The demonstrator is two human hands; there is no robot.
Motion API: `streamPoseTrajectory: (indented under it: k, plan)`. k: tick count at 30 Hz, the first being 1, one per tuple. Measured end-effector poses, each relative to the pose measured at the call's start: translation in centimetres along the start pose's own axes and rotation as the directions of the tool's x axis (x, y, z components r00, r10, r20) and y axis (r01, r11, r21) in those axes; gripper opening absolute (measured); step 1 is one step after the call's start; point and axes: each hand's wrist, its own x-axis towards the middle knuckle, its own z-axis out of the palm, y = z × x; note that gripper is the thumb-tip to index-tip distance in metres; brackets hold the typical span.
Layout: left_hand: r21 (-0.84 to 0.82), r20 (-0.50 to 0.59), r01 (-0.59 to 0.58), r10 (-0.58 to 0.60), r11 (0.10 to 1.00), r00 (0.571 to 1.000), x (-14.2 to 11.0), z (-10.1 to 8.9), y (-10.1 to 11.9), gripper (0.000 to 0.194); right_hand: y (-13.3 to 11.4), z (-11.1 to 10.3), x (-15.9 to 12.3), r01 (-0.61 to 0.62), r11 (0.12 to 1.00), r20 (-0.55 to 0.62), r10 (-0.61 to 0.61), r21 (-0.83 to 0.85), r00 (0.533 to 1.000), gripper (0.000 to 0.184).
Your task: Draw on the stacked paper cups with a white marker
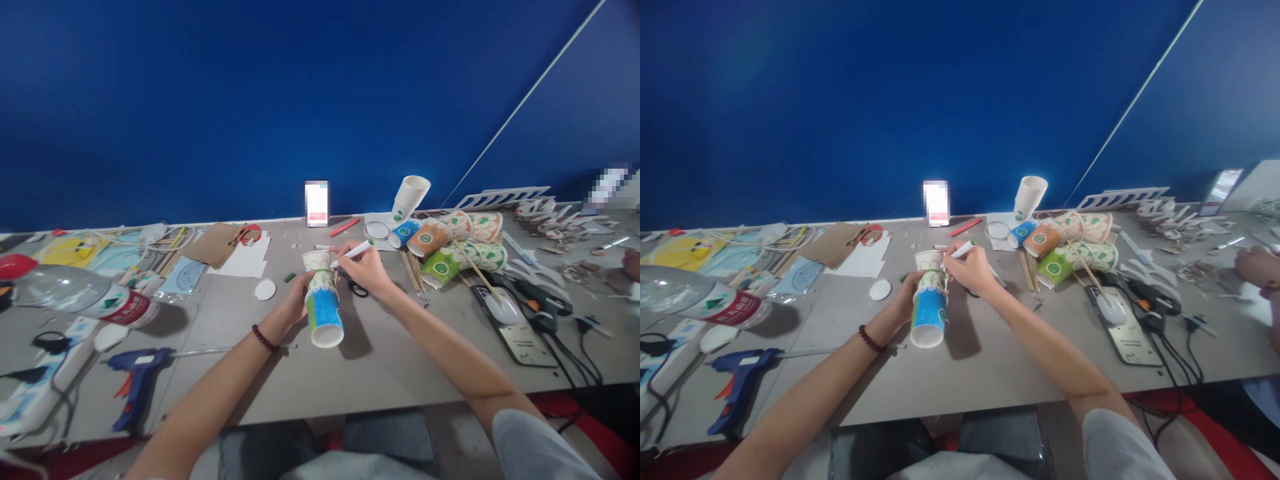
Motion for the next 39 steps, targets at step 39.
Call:
streamPoseTrajectory:
  k: [39]
  plan:
    - [0.127,-0.052,-0.024,0.031,0.992,0.998,-1.3,1.1,0.1,0.034,0.1,0.1,0.1,0.007,0.999,0.025,-0.006,-0.044,1.0,0.007]
